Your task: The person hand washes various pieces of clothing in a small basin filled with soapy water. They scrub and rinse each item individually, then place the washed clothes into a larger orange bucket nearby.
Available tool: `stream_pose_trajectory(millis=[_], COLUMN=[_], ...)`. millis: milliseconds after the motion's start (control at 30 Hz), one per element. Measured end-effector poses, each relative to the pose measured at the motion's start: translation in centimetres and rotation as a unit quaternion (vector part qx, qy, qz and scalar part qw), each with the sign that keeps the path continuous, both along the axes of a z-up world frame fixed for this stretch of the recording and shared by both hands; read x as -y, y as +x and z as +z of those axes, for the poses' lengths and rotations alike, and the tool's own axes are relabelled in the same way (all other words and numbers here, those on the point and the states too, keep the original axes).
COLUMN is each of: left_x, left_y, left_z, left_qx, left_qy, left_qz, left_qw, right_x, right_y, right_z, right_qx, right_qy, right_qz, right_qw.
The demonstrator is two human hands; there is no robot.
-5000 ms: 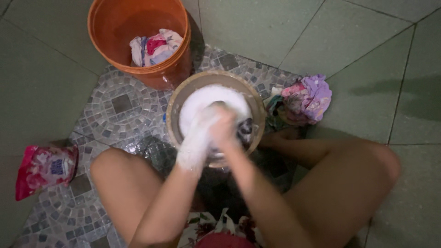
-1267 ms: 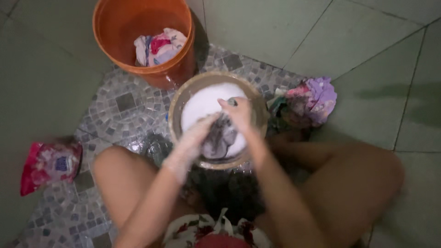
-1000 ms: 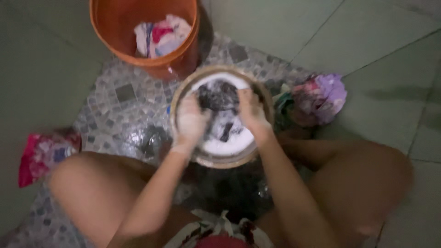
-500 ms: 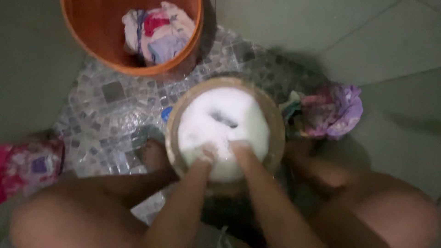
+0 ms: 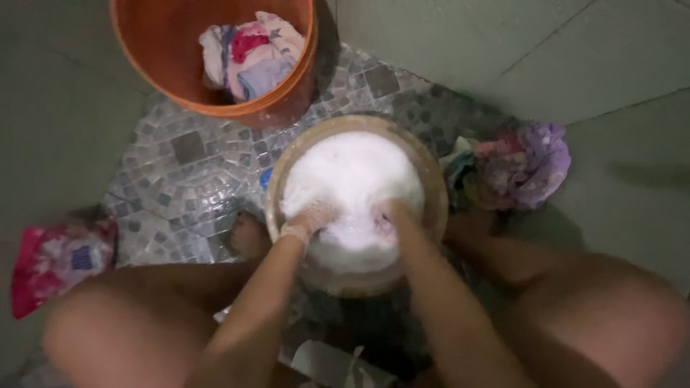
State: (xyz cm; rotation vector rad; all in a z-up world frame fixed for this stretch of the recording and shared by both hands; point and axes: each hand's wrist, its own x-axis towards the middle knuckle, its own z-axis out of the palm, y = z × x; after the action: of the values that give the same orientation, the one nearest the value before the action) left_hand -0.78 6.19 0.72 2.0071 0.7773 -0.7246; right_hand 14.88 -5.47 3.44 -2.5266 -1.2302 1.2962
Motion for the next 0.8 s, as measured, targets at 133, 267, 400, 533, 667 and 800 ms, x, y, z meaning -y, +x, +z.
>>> stream_pose_trajectory(millis=[133,267,400,533,667,800], left_x=[3.8,6.4,6.4,6.9,9.2,9.3], left_y=[-0.7,-0.7,0.4,2.5,3.3,2.8], left_z=[4.1,6.0,6.5,10.9,13.2,12.7], left_qx=[0.334,0.423,0.493,0.549,0.554,0.588], left_qy=[0.092,0.137,0.047,-0.273,-0.431,-0.116], left_qz=[0.187,0.279,0.37,0.616,0.551,0.419], left_qw=[0.919,0.851,0.786,0.494,0.45,0.682], right_x=[-1.9,-0.5,1.8,3.5,3.7,3.5], right_y=[0.5,-0.1,0.5,0.2,-4.5,-7.1], right_z=[7.5,13.9,17.2,18.7,18.5,18.1], right_qx=[-0.109,-0.268,-0.441,-0.484,-0.561,-0.605], right_qy=[0.202,0.319,0.505,0.548,0.511,0.47], right_qz=[-0.143,-0.273,-0.292,-0.411,-0.489,-0.529], right_qw=[0.963,0.867,0.683,0.545,0.429,0.367])
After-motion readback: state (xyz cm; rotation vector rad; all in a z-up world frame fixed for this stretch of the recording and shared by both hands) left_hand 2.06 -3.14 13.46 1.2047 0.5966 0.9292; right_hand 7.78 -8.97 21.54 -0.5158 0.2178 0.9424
